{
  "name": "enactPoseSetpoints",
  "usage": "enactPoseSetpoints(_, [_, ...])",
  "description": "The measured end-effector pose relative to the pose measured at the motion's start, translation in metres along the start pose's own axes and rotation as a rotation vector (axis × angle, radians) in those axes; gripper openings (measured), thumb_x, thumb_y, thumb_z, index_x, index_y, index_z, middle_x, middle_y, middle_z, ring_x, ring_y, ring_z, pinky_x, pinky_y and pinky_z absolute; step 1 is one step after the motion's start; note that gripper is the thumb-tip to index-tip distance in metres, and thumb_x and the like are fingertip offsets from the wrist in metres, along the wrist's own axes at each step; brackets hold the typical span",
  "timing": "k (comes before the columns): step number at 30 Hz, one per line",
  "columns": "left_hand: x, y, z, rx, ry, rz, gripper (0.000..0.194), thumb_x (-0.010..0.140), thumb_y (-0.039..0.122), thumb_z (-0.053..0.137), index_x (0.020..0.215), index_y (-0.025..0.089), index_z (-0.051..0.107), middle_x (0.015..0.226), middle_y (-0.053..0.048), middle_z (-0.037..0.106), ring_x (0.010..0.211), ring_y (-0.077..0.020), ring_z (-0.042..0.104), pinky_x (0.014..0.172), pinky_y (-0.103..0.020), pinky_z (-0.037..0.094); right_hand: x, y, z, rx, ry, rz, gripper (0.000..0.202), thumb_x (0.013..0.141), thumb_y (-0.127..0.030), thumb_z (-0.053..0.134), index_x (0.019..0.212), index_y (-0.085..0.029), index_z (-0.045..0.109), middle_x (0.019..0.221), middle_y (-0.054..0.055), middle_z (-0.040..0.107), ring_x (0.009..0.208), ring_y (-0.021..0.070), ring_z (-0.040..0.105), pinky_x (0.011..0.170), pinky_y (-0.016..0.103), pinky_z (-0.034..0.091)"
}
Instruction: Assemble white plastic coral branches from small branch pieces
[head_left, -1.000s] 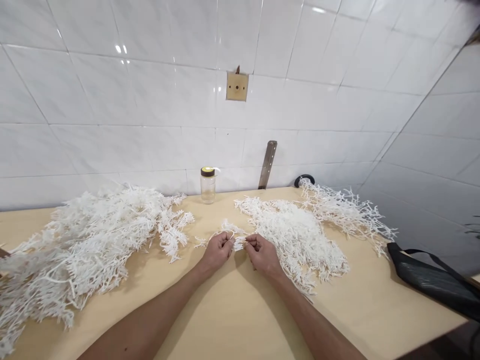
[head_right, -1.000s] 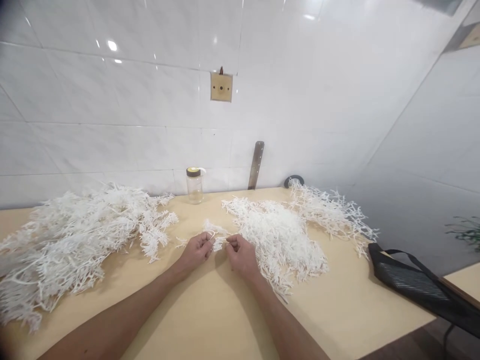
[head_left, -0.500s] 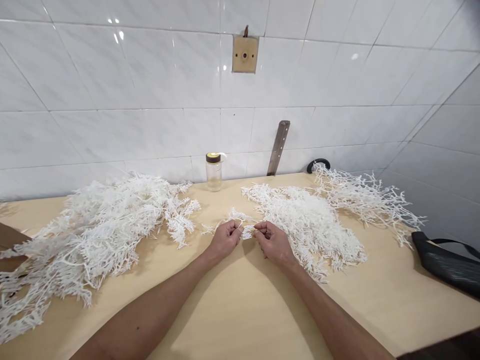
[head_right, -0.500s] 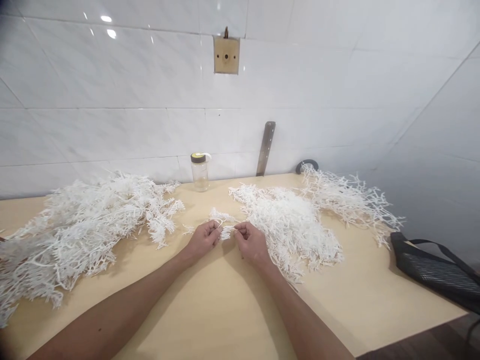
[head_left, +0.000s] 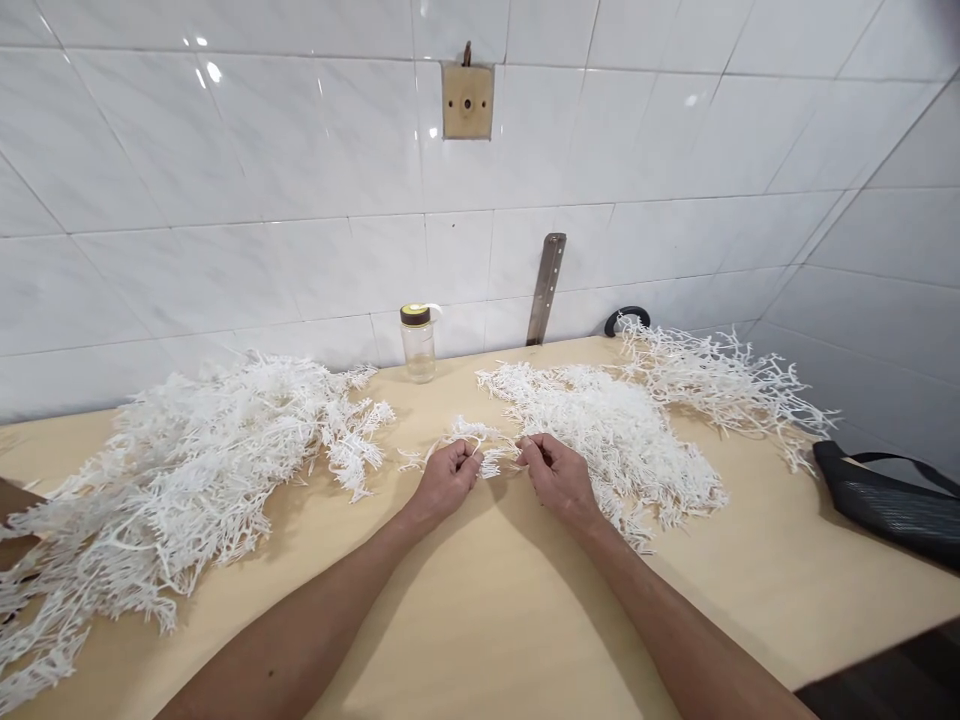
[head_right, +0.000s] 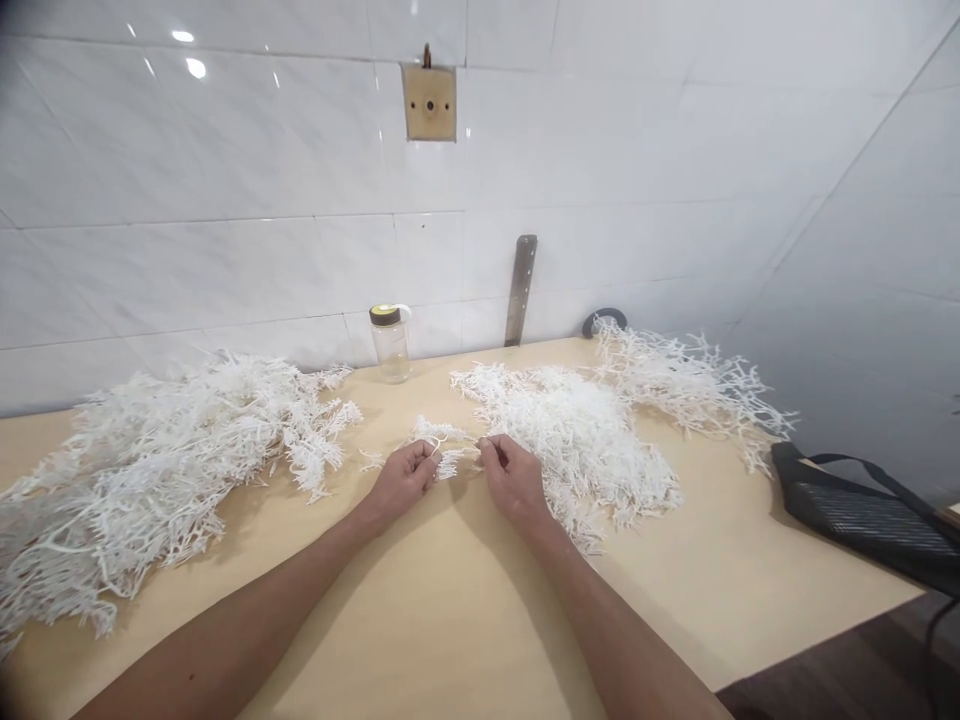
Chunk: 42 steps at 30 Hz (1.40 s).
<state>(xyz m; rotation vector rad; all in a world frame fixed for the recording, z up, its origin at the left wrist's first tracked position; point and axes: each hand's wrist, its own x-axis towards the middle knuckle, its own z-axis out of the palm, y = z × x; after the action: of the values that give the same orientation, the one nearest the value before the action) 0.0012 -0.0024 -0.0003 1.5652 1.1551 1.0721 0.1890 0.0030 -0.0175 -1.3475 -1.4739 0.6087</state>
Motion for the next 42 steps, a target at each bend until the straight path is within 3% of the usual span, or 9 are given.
enactPoseSetpoints(32, [0.003,-0.01,0.001,-0.029,-0.013,-0.011,0.034,0.087,0.049,0.053,0.071,0.019,0.047,0.054,0.006,0.043,0.05,-0.0093,0.038,0.051,-0.024,0.03,-0.002,0.003,0.01,-0.082,-0.114,-0.047,0.034,0.09,-0.044,0.049,0.072,-0.019,0.063,0.062,0.001,0.064,0.058,0.0154,0.056,0.057,0.025,0.044])
enactPoseSetpoints(37, [0.004,-0.009,0.0,-0.035,-0.018,0.001,0.035,0.087,0.048,0.052,0.069,0.019,0.045,0.054,0.006,0.043,0.052,-0.0095,0.038,0.052,-0.023,0.031,0.016,-0.006,0.009,-0.174,-0.271,0.088,0.022,0.082,-0.031,0.051,0.07,-0.02,0.064,0.061,0.0,0.067,0.043,0.013,0.055,0.044,0.023,0.043])
enactPoseSetpoints(42, [0.003,-0.007,0.0,-0.049,-0.016,0.022,0.034,0.089,0.046,0.051,0.068,0.019,0.044,0.055,0.005,0.042,0.052,-0.0093,0.036,0.053,-0.024,0.03,0.039,-0.022,0.004,-0.163,-0.14,0.032,0.018,0.082,-0.032,0.054,0.082,-0.02,0.067,0.064,0.0,0.066,0.054,0.0157,0.062,0.051,0.025,0.049])
